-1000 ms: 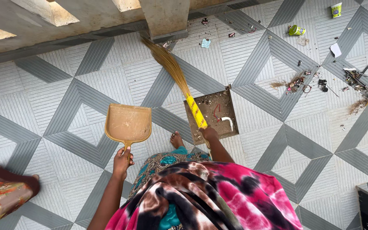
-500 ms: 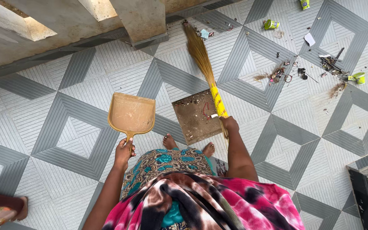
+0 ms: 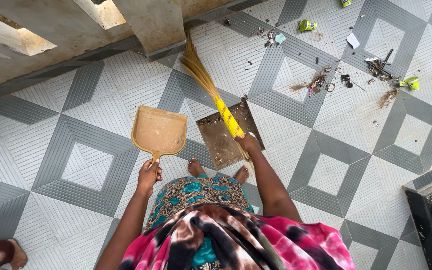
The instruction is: The person sweeps debris across a tiled floor using a broom, then places a dustpan inside a floor opening and sweeps the debris into the dustpan.
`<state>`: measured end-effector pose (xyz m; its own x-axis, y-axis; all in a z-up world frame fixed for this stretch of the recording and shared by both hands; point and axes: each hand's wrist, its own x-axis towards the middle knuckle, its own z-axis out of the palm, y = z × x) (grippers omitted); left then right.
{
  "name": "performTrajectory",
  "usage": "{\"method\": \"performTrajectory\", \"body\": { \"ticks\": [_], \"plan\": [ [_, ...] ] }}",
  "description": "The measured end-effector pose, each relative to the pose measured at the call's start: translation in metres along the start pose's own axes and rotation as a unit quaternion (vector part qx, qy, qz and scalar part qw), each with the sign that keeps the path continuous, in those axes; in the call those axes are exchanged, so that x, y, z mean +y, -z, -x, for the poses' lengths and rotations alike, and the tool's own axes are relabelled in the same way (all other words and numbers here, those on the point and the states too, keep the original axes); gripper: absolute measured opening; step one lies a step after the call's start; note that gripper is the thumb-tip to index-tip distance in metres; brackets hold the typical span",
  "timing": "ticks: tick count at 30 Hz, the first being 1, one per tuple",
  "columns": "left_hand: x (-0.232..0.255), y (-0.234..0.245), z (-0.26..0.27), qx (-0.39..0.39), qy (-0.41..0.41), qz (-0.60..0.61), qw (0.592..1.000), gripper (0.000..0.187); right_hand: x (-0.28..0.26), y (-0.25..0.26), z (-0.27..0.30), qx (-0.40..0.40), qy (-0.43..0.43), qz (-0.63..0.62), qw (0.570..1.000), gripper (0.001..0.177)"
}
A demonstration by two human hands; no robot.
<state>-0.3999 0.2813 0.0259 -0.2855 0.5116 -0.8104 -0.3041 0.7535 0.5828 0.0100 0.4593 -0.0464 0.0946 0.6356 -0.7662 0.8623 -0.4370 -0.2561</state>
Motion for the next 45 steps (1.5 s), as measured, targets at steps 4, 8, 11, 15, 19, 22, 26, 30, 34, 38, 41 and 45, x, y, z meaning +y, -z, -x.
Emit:
{"method": "performTrajectory", "body": {
  "ticks": [4, 8, 11, 15, 19, 22, 26, 30, 34, 38, 41, 45],
  "plan": [
    [-0.003, -0.004, 0.000, 0.000, -0.011, -0.012, 1.000, 0.035, -0.028, 0.002, -0.030, 0.002, -0.006, -0.022, 1.000, 0.085],
    [-0.011, 0.001, 0.006, -0.002, -0.010, 0.012, 1.000, 0.035, -0.011, -0.024, 0.010, 0.020, -0.012, -0.075, 0.997, 0.078],
    [-0.016, 0.009, 0.006, 0.000, 0.000, 0.008, 1.000, 0.035, 0.008, -0.035, 0.044, 0.036, 0.047, -0.133, 0.989, 0.086],
    [-0.023, 0.009, 0.004, 0.011, 0.024, -0.004, 1.000, 0.038, 0.001, -0.021, 0.026, -0.040, -0.002, -0.122, 0.992, 0.078],
    [-0.017, 0.008, 0.001, 0.001, 0.014, -0.008, 1.000, 0.039, -0.023, -0.017, -0.001, 0.014, -0.016, -0.142, 0.990, 0.074],
    [-0.014, 0.007, -0.001, 0.003, -0.010, -0.003, 1.000, 0.039, -0.020, -0.032, 0.013, 0.040, -0.032, -0.178, 0.983, 0.078],
    [-0.013, 0.014, 0.000, 0.012, 0.000, 0.019, 1.000, 0.039, 0.017, -0.054, 0.083, -0.022, 0.003, -0.209, 0.978, 0.102],
    [-0.022, 0.033, 0.001, 0.030, -0.011, 0.052, 0.998, 0.037, 0.080, -0.050, 0.156, -0.091, 0.020, -0.021, 0.995, 0.082],
    [-0.039, 0.051, 0.001, 0.056, 0.005, 0.070, 0.996, 0.033, 0.096, -0.046, 0.174, -0.126, 0.080, 0.187, 0.971, 0.077],
    [-0.053, 0.058, 0.008, 0.061, 0.006, 0.096, 0.993, 0.032, 0.055, -0.073, 0.148, -0.188, 0.127, 0.350, 0.909, 0.084],
    [-0.055, 0.062, 0.014, 0.076, 0.007, 0.071, 0.995, 0.031, 0.012, -0.100, 0.125, -0.162, 0.160, 0.348, 0.909, 0.082],
    [-0.051, 0.066, 0.025, 0.075, 0.016, 0.084, 0.993, 0.032, -0.066, -0.134, 0.083, -0.188, 0.134, 0.230, 0.945, 0.075]
  ]
}}
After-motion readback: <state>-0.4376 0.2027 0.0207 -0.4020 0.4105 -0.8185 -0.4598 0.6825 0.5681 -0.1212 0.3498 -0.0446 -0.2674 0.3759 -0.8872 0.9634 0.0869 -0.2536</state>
